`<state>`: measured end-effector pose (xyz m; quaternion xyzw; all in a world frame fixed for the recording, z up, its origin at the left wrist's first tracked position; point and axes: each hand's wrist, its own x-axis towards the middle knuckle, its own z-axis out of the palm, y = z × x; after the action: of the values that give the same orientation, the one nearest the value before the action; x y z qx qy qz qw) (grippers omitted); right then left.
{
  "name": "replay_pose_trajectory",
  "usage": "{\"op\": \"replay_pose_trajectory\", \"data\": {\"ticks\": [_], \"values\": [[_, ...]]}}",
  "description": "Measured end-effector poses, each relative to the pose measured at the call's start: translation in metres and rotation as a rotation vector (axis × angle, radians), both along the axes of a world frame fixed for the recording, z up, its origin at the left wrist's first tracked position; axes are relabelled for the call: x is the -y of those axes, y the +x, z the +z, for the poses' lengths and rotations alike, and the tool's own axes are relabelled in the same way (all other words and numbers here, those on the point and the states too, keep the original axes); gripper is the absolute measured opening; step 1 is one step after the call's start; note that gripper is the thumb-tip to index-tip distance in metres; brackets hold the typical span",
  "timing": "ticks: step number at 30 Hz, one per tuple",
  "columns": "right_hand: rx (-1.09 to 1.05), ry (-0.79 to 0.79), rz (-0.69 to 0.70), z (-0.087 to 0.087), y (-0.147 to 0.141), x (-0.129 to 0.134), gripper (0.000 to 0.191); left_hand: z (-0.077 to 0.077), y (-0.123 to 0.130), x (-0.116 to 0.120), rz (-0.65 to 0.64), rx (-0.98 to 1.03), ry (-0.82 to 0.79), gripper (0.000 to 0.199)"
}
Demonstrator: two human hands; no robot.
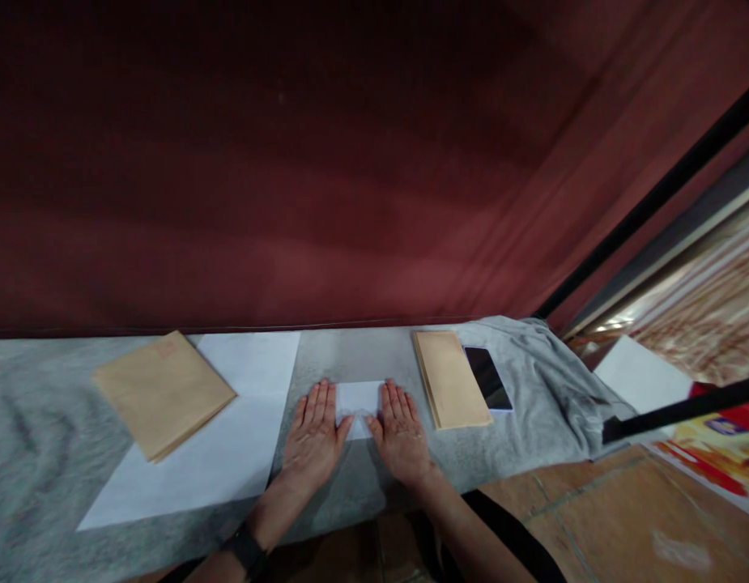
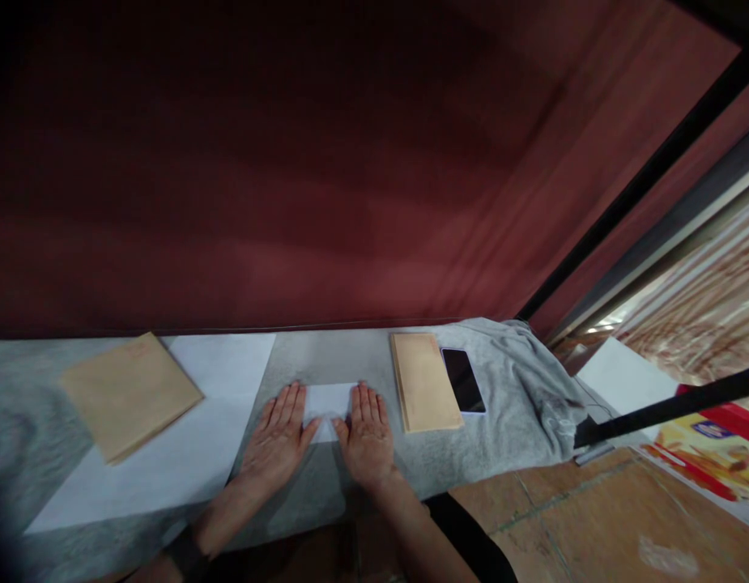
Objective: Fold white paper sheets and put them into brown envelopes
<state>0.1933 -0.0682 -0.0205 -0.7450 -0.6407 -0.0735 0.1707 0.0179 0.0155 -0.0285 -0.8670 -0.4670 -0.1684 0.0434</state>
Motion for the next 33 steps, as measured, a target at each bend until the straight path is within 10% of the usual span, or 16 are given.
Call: {"op": "replay_pose_trajectory", "data": {"ticks": [16, 27, 33], "values": [[-0.004, -0.077, -0.031, -0.002, 0.014, 0.004, 0.066, 0.000, -0.024, 0.013, -0.077, 0.003, 0.020, 0.074], [-0.022, -0.069, -0.043, 0.005, 0.012, 0.004, 0.065, 0.018, -0.023, 0.050, -0.394, -0.008, 0.037, 0.067], [-0.167, -0.068, 0.237, 0.018, -0.017, 0.010, 0.056, 0.020, -0.014, 0.057, -0.481, 0.012, -0.048, 0.063]]}}
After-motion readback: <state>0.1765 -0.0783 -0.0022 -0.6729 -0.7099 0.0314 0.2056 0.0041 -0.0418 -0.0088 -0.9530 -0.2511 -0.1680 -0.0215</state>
